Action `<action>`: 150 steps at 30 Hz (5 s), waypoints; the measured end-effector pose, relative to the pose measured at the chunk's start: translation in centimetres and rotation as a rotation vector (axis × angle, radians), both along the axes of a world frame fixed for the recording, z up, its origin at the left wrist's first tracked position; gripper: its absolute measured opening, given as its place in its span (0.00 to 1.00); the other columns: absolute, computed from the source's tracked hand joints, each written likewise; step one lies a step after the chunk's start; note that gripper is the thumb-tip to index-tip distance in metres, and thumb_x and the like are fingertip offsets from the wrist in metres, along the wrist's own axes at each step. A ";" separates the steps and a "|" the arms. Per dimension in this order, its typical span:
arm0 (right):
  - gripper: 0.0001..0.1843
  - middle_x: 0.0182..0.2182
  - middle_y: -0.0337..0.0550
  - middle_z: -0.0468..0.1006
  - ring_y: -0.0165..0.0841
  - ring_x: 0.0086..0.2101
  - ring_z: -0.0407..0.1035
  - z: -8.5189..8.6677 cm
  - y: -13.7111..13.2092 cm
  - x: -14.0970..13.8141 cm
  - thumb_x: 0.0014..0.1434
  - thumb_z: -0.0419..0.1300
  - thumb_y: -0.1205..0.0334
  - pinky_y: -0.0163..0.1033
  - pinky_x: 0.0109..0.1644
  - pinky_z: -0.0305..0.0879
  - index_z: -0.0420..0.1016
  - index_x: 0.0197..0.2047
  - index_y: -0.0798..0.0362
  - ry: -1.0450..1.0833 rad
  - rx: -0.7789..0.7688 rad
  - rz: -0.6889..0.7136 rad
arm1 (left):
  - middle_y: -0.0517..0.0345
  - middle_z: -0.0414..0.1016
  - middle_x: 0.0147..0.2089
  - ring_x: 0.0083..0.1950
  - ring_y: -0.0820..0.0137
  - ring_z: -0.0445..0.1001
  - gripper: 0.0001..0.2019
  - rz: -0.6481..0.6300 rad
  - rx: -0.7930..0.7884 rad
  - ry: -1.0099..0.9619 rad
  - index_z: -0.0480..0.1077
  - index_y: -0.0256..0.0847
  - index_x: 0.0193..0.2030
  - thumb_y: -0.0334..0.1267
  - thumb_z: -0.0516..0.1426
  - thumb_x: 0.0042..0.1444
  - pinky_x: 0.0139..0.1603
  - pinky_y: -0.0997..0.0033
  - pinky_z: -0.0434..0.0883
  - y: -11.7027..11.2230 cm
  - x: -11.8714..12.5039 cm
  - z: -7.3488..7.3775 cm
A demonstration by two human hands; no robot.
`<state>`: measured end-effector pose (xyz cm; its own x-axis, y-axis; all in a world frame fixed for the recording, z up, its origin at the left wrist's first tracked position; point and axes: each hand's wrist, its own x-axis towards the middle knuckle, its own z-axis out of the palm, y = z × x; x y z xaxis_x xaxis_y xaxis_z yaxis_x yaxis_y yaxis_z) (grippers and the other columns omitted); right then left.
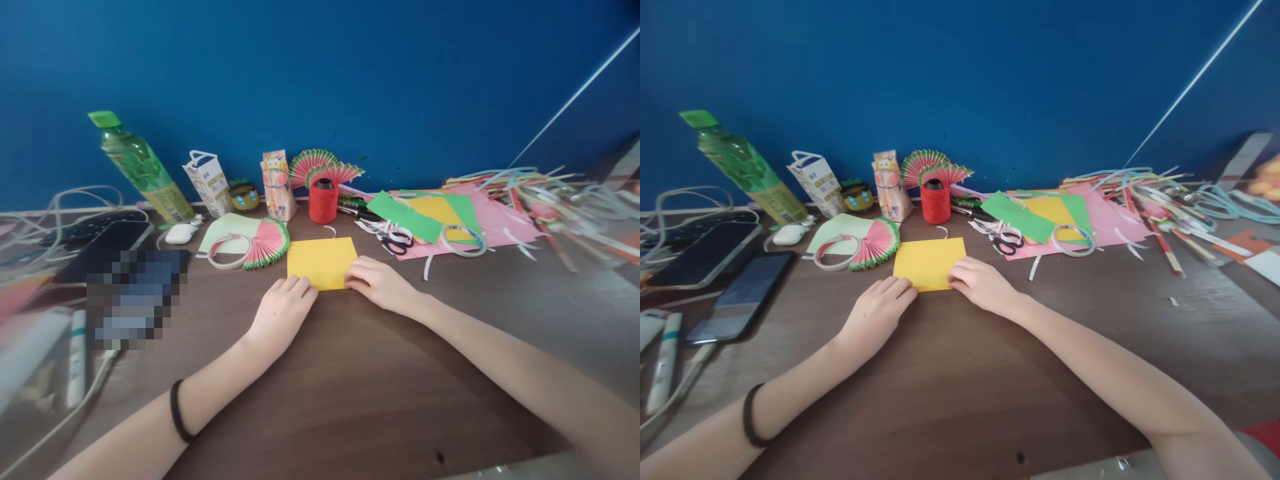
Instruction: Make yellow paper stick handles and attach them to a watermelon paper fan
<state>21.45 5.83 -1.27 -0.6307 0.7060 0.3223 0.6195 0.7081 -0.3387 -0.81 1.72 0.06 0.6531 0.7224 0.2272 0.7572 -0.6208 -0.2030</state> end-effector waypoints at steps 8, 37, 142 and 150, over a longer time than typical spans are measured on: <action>0.15 0.33 0.45 0.73 0.32 0.34 0.63 -0.3 -0.1 0.0 0.63 0.47 0.68 0.38 0.39 0.60 0.74 0.42 0.55 -0.050 0.165 0.101 | 0.49 0.69 0.37 0.36 0.65 0.69 0.14 0.066 0.056 0.018 0.69 0.31 0.39 0.20 0.46 0.53 0.36 0.66 0.68 -1.7 1.0 -0.7; 0.14 0.30 0.43 0.75 0.34 0.36 0.65 0.1 0.2 1.1 0.56 0.50 0.71 0.40 0.38 0.56 0.77 0.31 0.54 -0.088 0.334 0.202 | 0.49 0.68 0.38 0.41 0.62 0.65 0.23 0.129 -0.049 -0.009 0.63 0.30 0.57 0.29 0.48 0.53 0.37 0.66 0.71 -2.3 1.6 -0.3; 0.05 0.29 0.40 0.69 0.29 0.29 0.63 1.1 0.8 0.3 0.57 0.53 0.70 0.34 0.34 0.58 0.68 0.31 0.54 0.022 -0.221 -0.053 | 0.55 0.68 0.32 0.35 0.66 0.66 0.11 0.079 0.080 -0.044 0.69 0.41 0.35 0.24 0.49 0.55 0.34 0.67 0.62 1.8 -0.4 -0.3; 0.12 0.36 0.47 0.73 0.34 0.38 0.64 0.1 1.1 0.4 0.61 0.48 0.70 0.39 0.41 0.58 0.72 0.42 0.54 -0.050 0.027 0.098 | 0.52 0.68 0.32 0.36 0.65 0.68 0.10 0.014 0.109 0.089 0.70 0.36 0.33 0.23 0.49 0.54 0.36 0.66 0.66 0.8 0.2 0.4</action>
<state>21.88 6.88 -1.15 -0.7121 0.6316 0.3065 0.5625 0.7745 -0.2894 -0.60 2.51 0.50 0.6642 0.7057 0.2465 0.7417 -0.5810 -0.3353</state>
